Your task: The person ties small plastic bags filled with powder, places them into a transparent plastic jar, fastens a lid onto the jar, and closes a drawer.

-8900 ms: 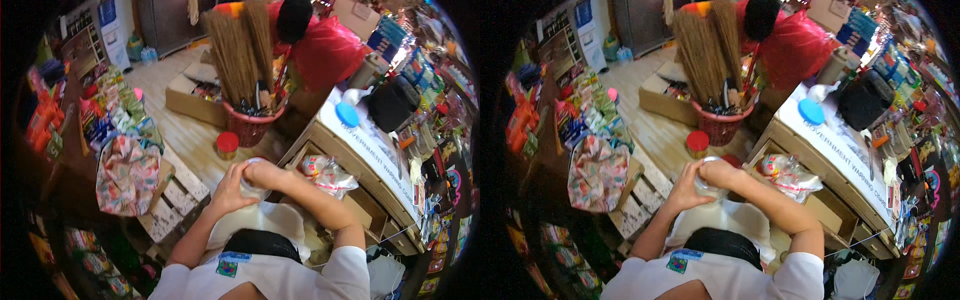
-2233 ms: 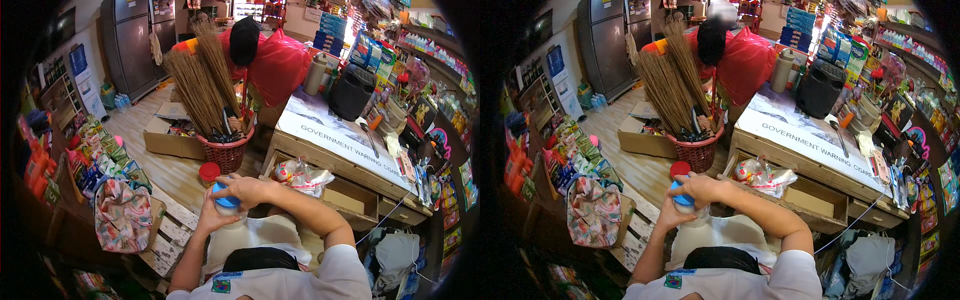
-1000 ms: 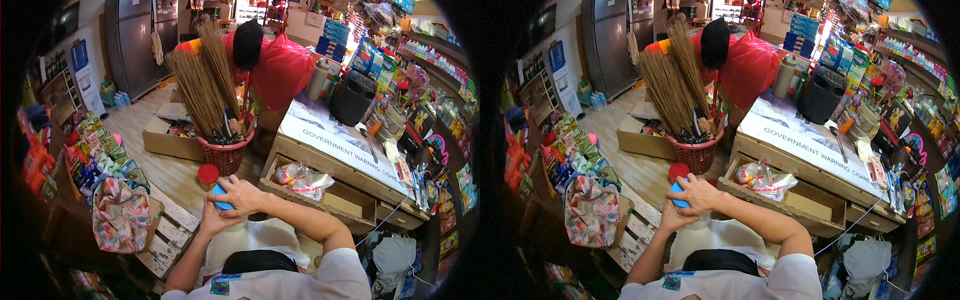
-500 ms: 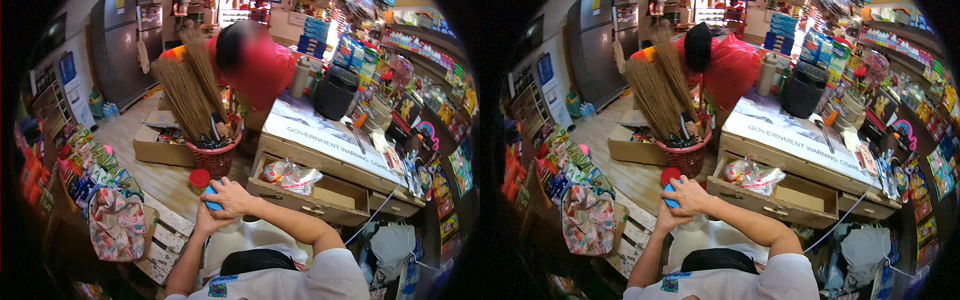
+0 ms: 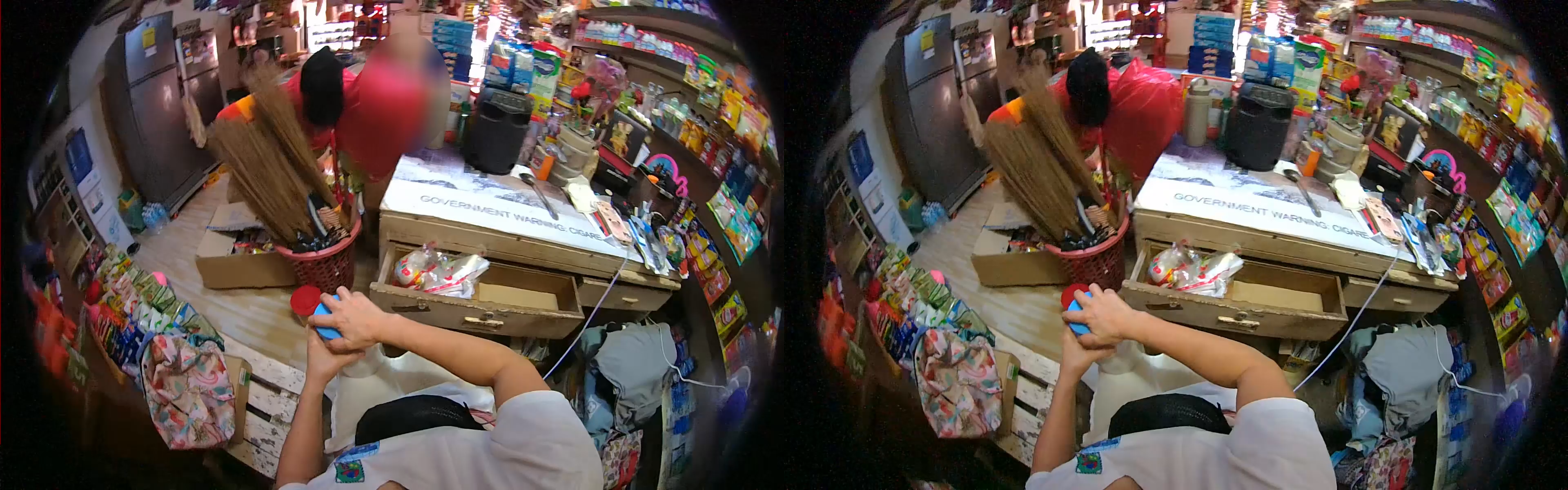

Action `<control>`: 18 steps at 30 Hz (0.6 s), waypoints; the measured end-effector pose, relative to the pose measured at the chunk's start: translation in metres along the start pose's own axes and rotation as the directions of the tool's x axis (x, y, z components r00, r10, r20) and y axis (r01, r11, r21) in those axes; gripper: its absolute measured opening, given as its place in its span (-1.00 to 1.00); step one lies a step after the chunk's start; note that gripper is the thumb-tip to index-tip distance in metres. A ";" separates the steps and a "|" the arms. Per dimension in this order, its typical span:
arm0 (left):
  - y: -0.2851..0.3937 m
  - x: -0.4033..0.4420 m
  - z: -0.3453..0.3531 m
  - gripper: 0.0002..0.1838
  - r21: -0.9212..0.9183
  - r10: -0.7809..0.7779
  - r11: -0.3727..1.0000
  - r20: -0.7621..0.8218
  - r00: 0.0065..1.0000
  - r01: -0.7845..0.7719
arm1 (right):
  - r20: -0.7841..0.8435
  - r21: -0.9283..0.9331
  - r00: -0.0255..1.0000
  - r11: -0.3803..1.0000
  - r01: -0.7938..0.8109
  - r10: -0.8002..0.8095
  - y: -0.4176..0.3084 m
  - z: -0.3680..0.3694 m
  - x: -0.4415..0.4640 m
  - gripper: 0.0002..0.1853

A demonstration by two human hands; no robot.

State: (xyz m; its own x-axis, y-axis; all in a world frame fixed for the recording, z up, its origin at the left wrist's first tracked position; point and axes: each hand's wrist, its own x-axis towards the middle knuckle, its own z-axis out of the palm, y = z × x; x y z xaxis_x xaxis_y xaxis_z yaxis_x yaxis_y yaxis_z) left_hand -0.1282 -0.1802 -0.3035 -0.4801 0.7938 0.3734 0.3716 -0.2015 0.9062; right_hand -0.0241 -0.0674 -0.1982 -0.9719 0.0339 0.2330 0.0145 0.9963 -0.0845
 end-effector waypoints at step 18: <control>0.023 -0.007 0.016 0.13 0.036 -0.022 0.999 0.068 0.997 0.020 | -0.109 0.078 0.985 0.989 -0.129 0.137 -0.009 -0.002 -0.028 -0.45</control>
State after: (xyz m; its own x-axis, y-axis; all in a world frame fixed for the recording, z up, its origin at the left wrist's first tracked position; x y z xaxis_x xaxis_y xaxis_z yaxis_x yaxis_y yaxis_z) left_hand -0.1032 -0.1811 -0.2886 -0.4329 0.8353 0.3389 0.3908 -0.1649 0.9056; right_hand 0.0031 -0.0771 -0.2017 -0.9293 0.1789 0.3231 0.1217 0.9743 -0.1894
